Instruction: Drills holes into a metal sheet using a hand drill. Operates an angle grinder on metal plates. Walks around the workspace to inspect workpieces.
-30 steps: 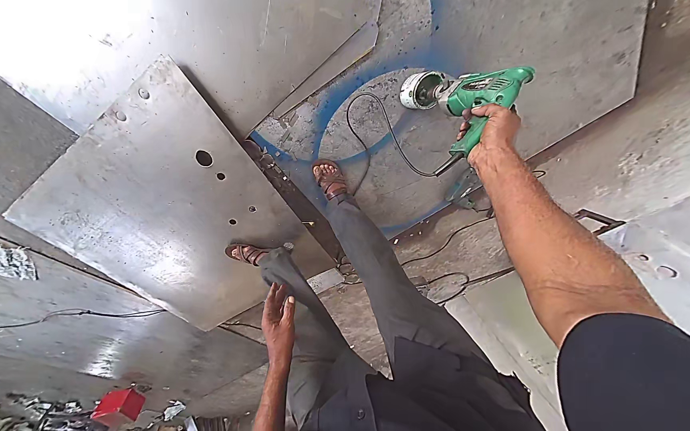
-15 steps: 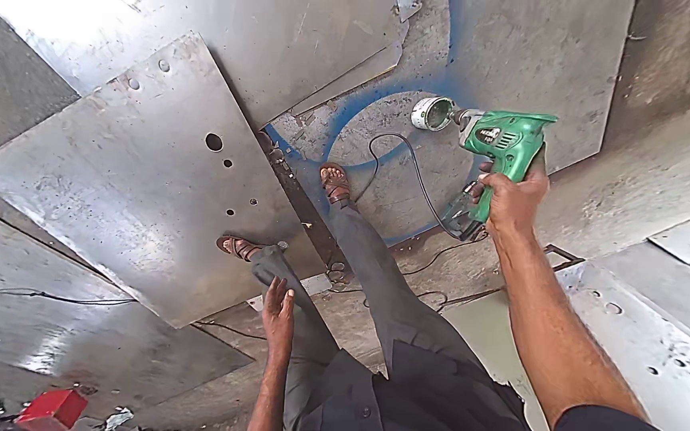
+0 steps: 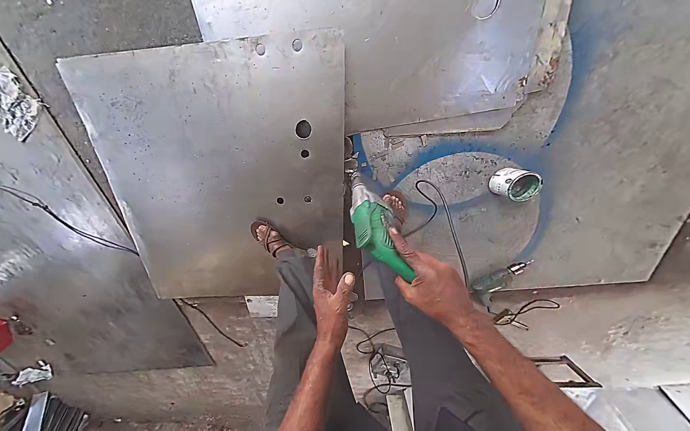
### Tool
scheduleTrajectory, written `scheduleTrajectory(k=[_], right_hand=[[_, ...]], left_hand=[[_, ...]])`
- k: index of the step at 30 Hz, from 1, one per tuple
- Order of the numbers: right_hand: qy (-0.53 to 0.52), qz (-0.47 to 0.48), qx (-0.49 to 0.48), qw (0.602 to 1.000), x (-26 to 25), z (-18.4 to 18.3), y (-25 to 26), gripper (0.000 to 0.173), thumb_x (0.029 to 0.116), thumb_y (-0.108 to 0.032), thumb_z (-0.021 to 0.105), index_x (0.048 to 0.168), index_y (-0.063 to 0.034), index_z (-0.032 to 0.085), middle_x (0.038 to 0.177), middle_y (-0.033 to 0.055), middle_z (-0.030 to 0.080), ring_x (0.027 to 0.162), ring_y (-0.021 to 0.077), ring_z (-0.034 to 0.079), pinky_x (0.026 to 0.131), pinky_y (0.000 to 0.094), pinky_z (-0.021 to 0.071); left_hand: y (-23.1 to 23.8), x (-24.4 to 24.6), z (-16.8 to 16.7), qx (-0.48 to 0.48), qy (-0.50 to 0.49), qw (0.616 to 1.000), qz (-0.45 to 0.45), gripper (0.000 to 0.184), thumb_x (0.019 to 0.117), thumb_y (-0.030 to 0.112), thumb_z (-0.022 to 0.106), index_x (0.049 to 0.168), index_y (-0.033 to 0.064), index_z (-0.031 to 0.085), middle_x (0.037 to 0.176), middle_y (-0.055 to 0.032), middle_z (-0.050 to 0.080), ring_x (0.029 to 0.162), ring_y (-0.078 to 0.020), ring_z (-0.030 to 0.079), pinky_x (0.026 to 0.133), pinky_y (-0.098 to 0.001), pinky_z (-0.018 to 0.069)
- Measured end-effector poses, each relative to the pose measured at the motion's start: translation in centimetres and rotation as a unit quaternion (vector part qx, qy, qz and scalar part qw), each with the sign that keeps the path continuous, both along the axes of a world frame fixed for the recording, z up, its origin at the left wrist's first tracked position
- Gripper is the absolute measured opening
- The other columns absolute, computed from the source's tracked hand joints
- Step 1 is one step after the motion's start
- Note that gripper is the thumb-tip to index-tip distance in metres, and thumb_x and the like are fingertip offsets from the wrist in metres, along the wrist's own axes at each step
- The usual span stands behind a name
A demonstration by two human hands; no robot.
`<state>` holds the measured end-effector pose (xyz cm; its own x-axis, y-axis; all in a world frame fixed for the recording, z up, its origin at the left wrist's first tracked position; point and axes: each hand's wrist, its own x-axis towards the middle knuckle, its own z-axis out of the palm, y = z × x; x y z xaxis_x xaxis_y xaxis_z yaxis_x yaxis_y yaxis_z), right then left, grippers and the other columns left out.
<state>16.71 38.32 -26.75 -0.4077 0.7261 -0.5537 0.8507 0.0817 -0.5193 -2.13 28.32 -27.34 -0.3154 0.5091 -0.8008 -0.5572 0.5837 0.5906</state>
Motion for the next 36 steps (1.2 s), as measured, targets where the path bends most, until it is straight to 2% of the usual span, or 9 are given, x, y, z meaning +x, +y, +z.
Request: scheduleTrajectory(k=[1, 3, 5, 7, 9, 11, 14, 19, 36], right_hand=[[0.005, 0.034, -0.002, 0.999, -2.3, -1.1, -0.7, 0.081, 0.0847, -0.018, 0.068, 0.16, -0.0304, 0.041, 0.127, 0.0088, 0.071, 0.088, 0.0292, 0.074, 0.065, 0.052, 0.06], [0.01, 0.084, -0.015, 0.996, -6.4, -3.3, -2.5, 0.082, 0.0862, -0.017, 0.069, 0.16, -0.0347, 0.039, 0.13, 0.009, 0.07, 0.088, 0.0289, 0.074, 0.066, 0.0489, 0.0606], [0.026, 0.107, -0.034, 0.993, -9.3, -5.4, -4.5, 0.082, 0.0871, -0.015, 0.069, 0.16, -0.037, 0.038, 0.131, 0.0116, 0.069, 0.085, 0.0296, 0.074, 0.066, 0.0473, 0.0604], [0.041, 0.122, -0.042, 0.991, -11.0, -7.2, -6.4, 0.082, 0.0871, -0.014, 0.068, 0.16, -0.0366, 0.039, 0.127, 0.0125, 0.069, 0.079, 0.028, 0.072, 0.063, 0.0447, 0.0596], [0.048, 0.124, -0.058, 0.989, -11.7, -8.3, -8.1, 0.082, 0.0851, -0.013, 0.069, 0.159, -0.0351, 0.04, 0.127, 0.0128, 0.069, 0.079, 0.0276, 0.072, 0.063, 0.0437, 0.0595], [0.047, 0.132, -0.063, 0.988, -11.8, -9.1, -9.2, 0.082, 0.0852, -0.013, 0.07, 0.159, -0.0356, 0.04, 0.129, 0.0132, 0.069, 0.077, 0.0275, 0.072, 0.062, 0.0431, 0.0591], [0.044, 0.154, -0.056, 0.986, -11.3, -9.6, -9.9, 0.08, 0.0874, -0.015, 0.069, 0.159, -0.0364, 0.04, 0.129, 0.0144, 0.068, 0.072, 0.0274, 0.07, 0.059, 0.0418, 0.0578], [0.039, 0.166, -0.063, 0.983, -11.1, -9.8, -9.6, 0.084, 0.0854, -0.014, 0.071, 0.159, -0.0386, 0.039, 0.134, 0.015, 0.066, 0.073, 0.0276, 0.07, 0.061, 0.0421, 0.0581], [0.063, 0.155, -0.067, 0.984, -11.1, -10.3, -9.2, 0.083, 0.0849, -0.015, 0.07, 0.158, -0.0385, 0.04, 0.129, 0.0154, 0.068, 0.069, 0.0275, 0.069, 0.058, 0.0423, 0.0571]], left_hand=[[0.3, -0.8, -0.9, -0.005, -0.006, 0.999, 0.039, 0.121, 0.0776, 0.06, 0.082, 0.166, 0.0158, 0.012, 0.17, -0.0123, 0.019, 0.15, -0.0319, 0.036, 0.104, -0.057, 0.0529], [0.6, -2.4, -3.2, -0.009, -0.023, 0.992, 0.121, 0.128, 0.0744, 0.061, 0.083, 0.166, 0.0238, 0.003, 0.171, -0.0126, 0.013, 0.151, -0.0342, 0.033, 0.101, -0.0618, 0.0515], [0.6, -4.0, -5.5, -0.015, -0.038, 0.984, 0.175, 0.124, 0.0777, 0.059, 0.082, 0.166, 0.0277, 0.0, 0.17, -0.0131, 0.019, 0.147, -0.0307, 0.04, 0.105, -0.0544, 0.0512], [0.2, -5.0, -7.5, -0.03, -0.036, 0.974, 0.22, 0.106, 0.087, 0.041, 0.079, 0.165, 0.0212, 0.011, 0.159, -0.0164, 0.038, 0.137, -0.0275, 0.051, 0.107, -0.0472, 0.0507], [-1.0, -5.4, -9.2, -0.067, -0.013, 0.968, 0.241, 0.084, 0.0928, 0.017, 0.073, 0.162, 0.0117, 0.025, 0.146, -0.0209, 0.052, 0.124, -0.0293, 0.061, 0.101, -0.0457, 0.0548], [-2.5, -5.3, -10.4, -0.082, -0.003, 0.963, 0.256, 0.067, 0.0973, 0.008, 0.063, 0.158, 0.0057, 0.035, 0.138, -0.0227, 0.058, 0.118, -0.0303, 0.064, 0.099, -0.0457, 0.0558], [-3.7, -4.7, -11.2, -0.099, -0.01, 0.957, 0.273, 0.06, 0.0986, 0.008, 0.055, 0.156, 0.0064, 0.038, 0.137, -0.0218, 0.059, 0.118, -0.0295, 0.064, 0.099, -0.0454, 0.0549], [-4.0, -4.4, -11.6, -0.091, -0.016, 0.958, 0.271, 0.062, 0.0974, 0.011, 0.055, 0.157, 0.0079, 0.038, 0.138, -0.021, 0.059, 0.119, -0.0297, 0.064, 0.099, -0.0462, 0.055], [-4.0, -4.7, -11.9, -0.086, -0.014, 0.962, 0.26, 0.058, 0.0988, 0.013, 0.052, 0.155, 0.0064, 0.04, 0.137, -0.0212, 0.059, 0.12, -0.029, 0.064, 0.1, -0.0458, 0.0545]])
